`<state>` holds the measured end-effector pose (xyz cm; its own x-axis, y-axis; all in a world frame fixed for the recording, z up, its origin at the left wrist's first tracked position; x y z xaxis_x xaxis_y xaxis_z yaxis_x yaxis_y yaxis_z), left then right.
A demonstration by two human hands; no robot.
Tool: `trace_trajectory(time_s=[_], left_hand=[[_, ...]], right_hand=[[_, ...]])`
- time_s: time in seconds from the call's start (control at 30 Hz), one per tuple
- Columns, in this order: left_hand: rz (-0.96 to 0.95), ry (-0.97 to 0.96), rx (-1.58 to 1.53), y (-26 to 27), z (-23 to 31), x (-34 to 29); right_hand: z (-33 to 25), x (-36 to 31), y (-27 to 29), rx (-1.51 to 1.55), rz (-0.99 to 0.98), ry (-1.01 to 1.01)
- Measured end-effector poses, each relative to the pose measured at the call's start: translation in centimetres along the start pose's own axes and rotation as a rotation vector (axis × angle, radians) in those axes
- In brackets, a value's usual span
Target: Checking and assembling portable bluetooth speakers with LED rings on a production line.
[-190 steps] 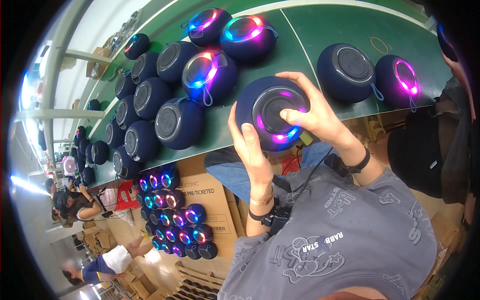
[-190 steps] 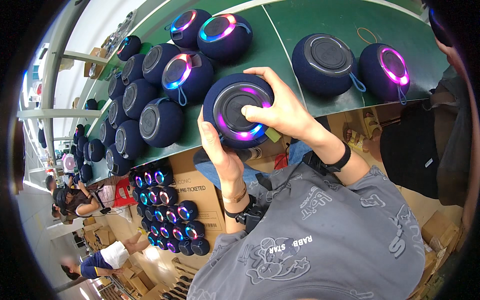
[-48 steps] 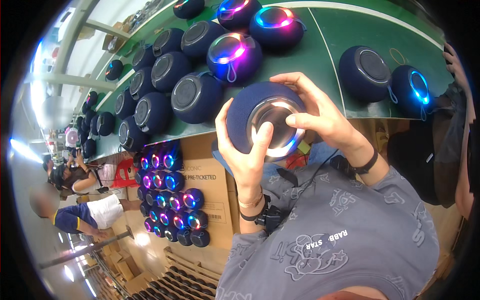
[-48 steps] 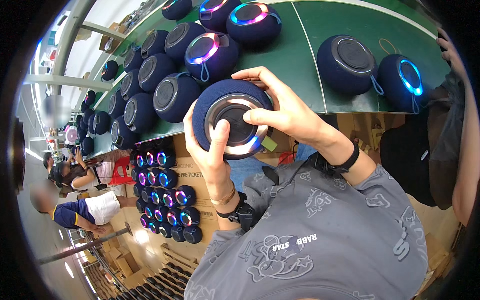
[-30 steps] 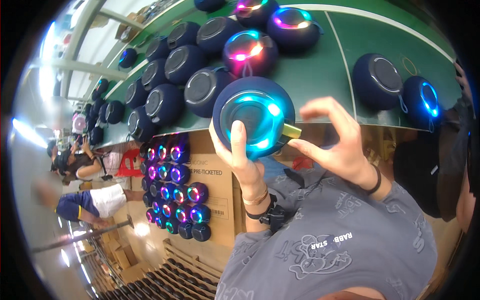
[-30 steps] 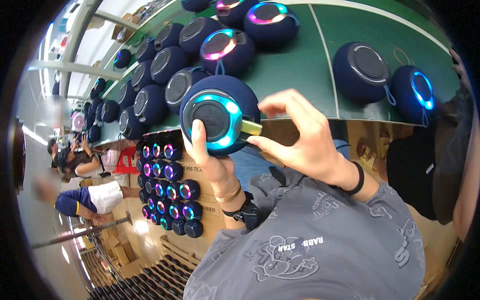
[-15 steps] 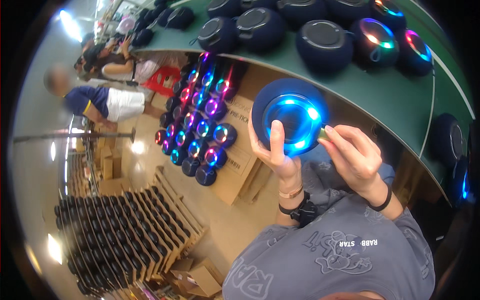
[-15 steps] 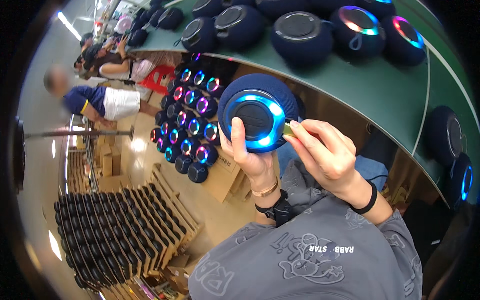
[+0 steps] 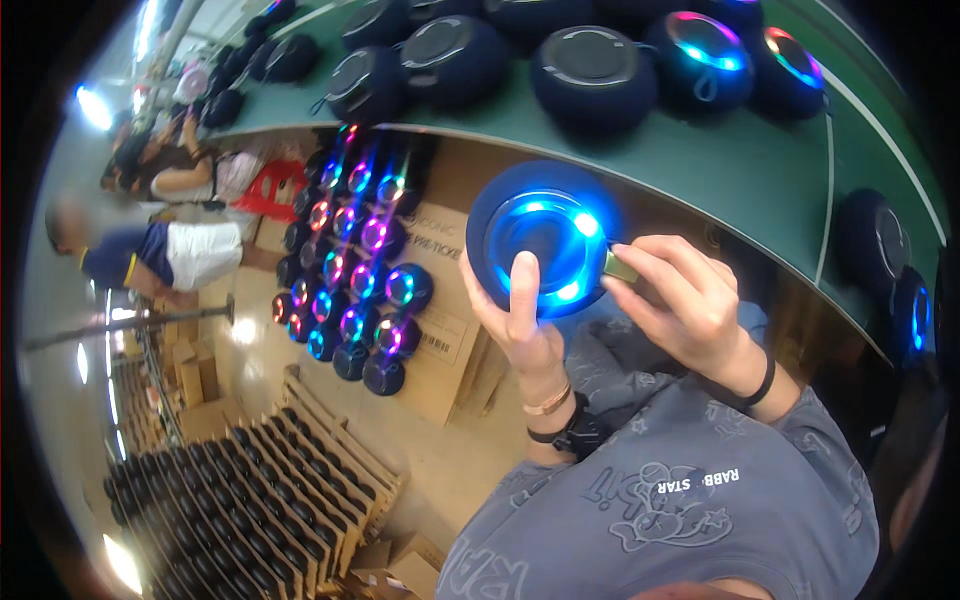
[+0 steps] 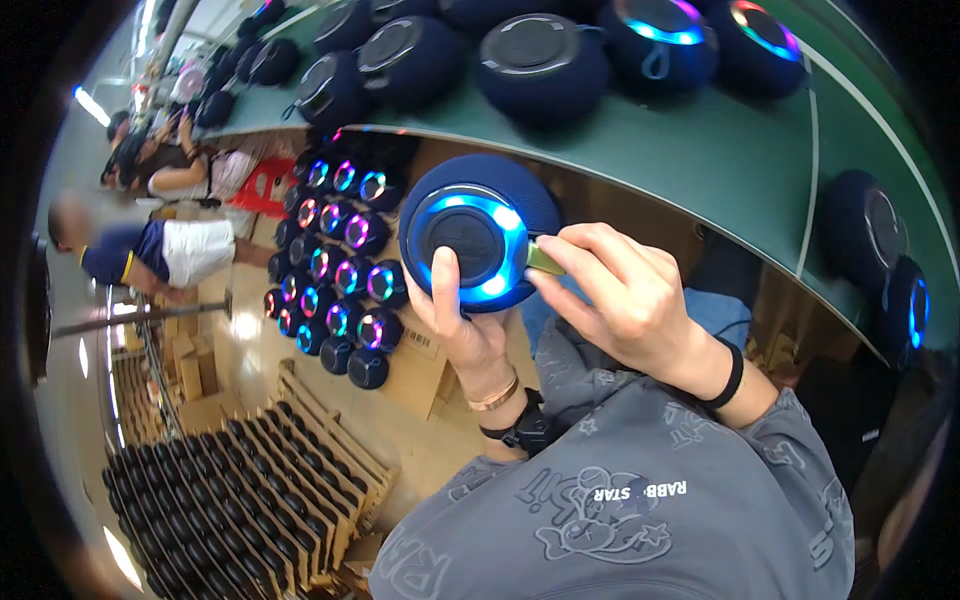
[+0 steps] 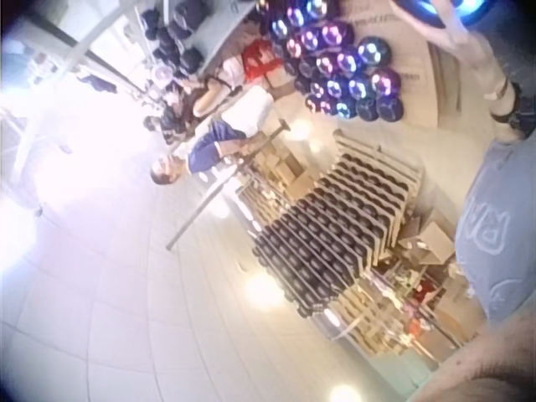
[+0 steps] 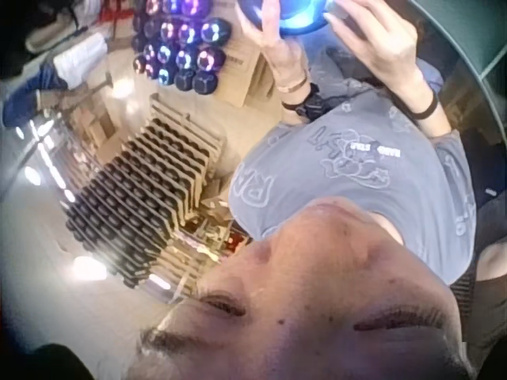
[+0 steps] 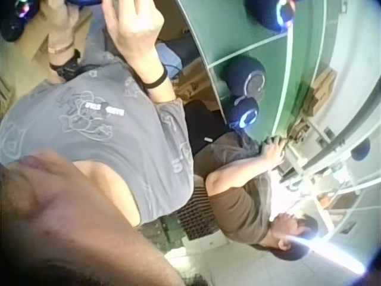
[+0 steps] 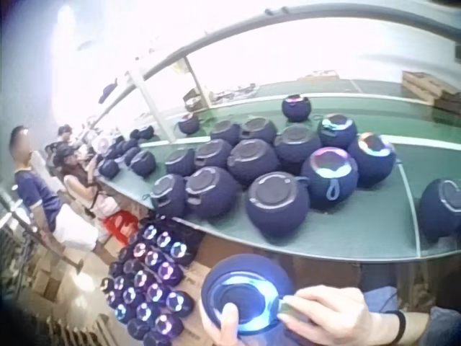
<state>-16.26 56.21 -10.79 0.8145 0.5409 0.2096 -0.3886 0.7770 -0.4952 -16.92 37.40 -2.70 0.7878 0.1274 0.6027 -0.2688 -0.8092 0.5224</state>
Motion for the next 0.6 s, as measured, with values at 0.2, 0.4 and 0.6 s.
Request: trace_trajectory(time_s=[0.2, 0.4, 0.6], left_hand=[[-0.033, 0.073, -0.114, -4.4, -0.3, -1.6], [-0.126, -0.089, 0.005, -6.4, 1.0, -0.6], [0.263, -0.243, 0.067, 2.3, 2.1, 3.6]], right_hand=[[-0.1, 0.0, 4.3, -0.108, 0.058, 0.103], [-0.1, -1.7, 5.1, -0.071, 0.136, 0.049], [4.4, -2.2, 7.9, -0.111, 0.183, -0.209]])
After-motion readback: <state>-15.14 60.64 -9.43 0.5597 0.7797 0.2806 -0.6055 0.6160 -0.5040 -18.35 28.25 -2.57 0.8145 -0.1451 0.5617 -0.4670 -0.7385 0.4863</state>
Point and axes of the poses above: each hand's wrist, its own x-axis towards the middle knuckle, its own y-axis out of the back of the hand, z = x × y, the point moved 7 cm from there along x, towards the middle knuckle, and after that the axes turned 12 degrees about -y, right-handed, at the moved point
